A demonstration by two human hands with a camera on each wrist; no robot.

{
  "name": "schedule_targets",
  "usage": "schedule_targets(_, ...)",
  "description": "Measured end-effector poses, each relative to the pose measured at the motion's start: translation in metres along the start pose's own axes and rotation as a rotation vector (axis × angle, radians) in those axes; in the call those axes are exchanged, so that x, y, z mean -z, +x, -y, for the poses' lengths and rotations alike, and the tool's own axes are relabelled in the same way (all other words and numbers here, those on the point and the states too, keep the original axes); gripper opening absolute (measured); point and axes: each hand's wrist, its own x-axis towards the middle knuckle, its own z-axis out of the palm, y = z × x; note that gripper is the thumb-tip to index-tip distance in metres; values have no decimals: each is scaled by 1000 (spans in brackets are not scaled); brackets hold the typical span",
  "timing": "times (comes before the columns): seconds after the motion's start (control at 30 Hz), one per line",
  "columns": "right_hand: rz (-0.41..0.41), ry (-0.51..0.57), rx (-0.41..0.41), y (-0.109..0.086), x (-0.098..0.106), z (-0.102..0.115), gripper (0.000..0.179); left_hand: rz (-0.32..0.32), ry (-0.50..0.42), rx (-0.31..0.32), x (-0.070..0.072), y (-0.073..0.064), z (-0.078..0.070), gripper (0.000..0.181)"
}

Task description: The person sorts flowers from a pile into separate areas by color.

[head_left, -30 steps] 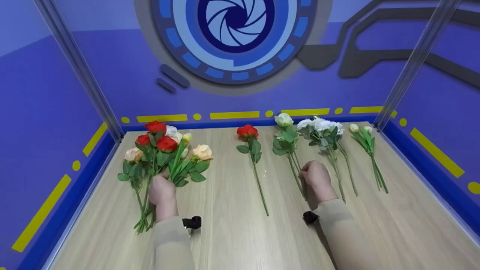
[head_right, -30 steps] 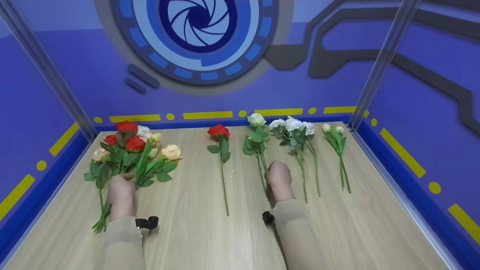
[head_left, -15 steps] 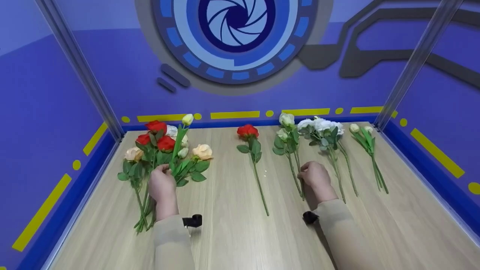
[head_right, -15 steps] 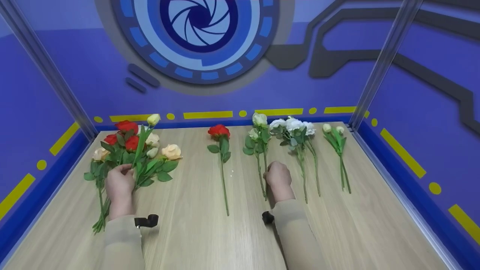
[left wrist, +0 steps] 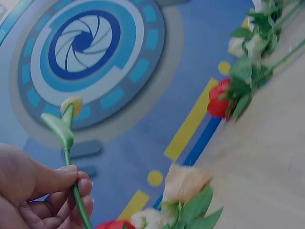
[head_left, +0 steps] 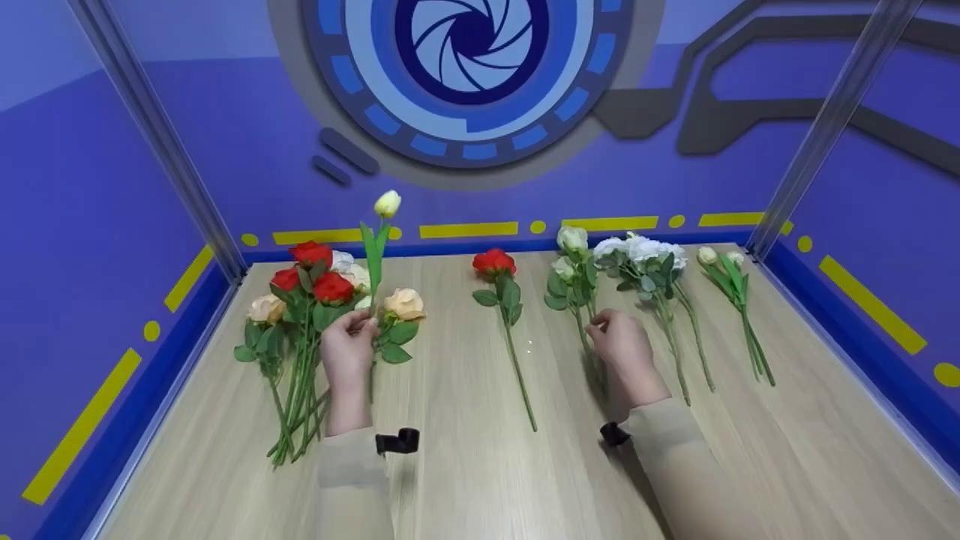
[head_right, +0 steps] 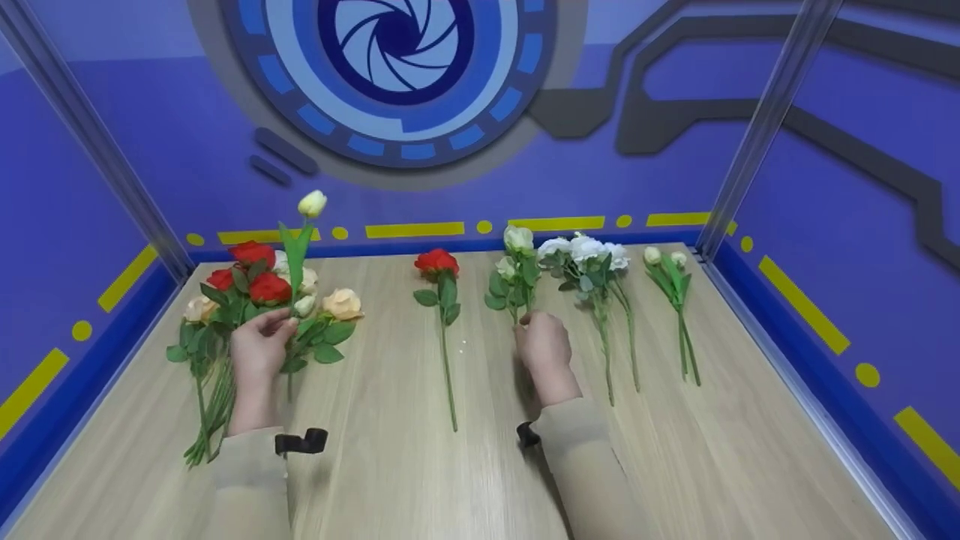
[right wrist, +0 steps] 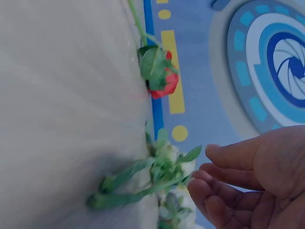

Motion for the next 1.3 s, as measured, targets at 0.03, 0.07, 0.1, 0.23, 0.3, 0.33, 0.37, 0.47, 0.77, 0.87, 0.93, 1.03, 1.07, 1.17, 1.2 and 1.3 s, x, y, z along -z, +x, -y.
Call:
schedule_targets(0.03, 1, 15, 16, -2, -1, 5, 24, 24, -56, 0, -4, -2, -2, 26)
schedule_targets(0.07, 5, 31, 34, -4, -2, 9, 23, 50, -117, 5, -8, -3, -5, 26)
schedule_targets(0.1, 8, 44, 53, -6, -3, 14, 22, 78, -182, 15, -13, -5, -7, 27)
schedule_targets(0.23, 45, 128, 103, -16, -12, 34, 15, 190, -372, 57, -32, -14, -14, 28)
schedule_targets(0.3, 74, 186, 118, -23, -18, 44, 11, 228, -406, 75, -42, -19, -16, 27)
schedule_targets(0.33, 93, 215, 128, -26, -21, 48, 10, 247, -415, 84, -47, -22, -17, 27)
schedule_targets(0.37, 112, 240, 143, -30, -25, 53, 9, 262, -416, 92, -52, -25, -18, 26)
schedule_targets(0.47, 172, 302, 208, -40, -33, 66, 10, 320, -421, 114, -66, -34, -22, 23)
schedule_targets(0.77, 368, 519, 284, -60, -61, 85, 21, 513, -389, 95, -98, -59, -26, 22)
schedule_targets(0.87, 373, 552, 268, -63, -66, 86, 18, 518, -386, 83, -103, -63, -25, 20)
schedule_targets(0.93, 350, 555, 270, -64, -68, 87, 15, 515, -391, 81, -104, -63, -25, 20)
schedule_targets(1.03, 326, 538, 281, -65, -67, 88, 13, 524, -392, 73, -103, -63, -24, 22)
schedule_targets(1.07, 320, 528, 287, -65, -67, 88, 13, 528, -383, 69, -103, -62, -24, 22)
schedule_targets(1.17, 312, 515, 296, -64, -64, 87, 14, 537, -315, 35, -99, -60, -23, 24)
schedule_targets(1.2, 307, 513, 298, -63, -63, 86, 14, 533, -283, 24, -98, -58, -23, 24)
schedule_targets(1.3, 291, 510, 294, -58, -58, 83, 14, 487, -169, -21, -92, -53, -21, 24)
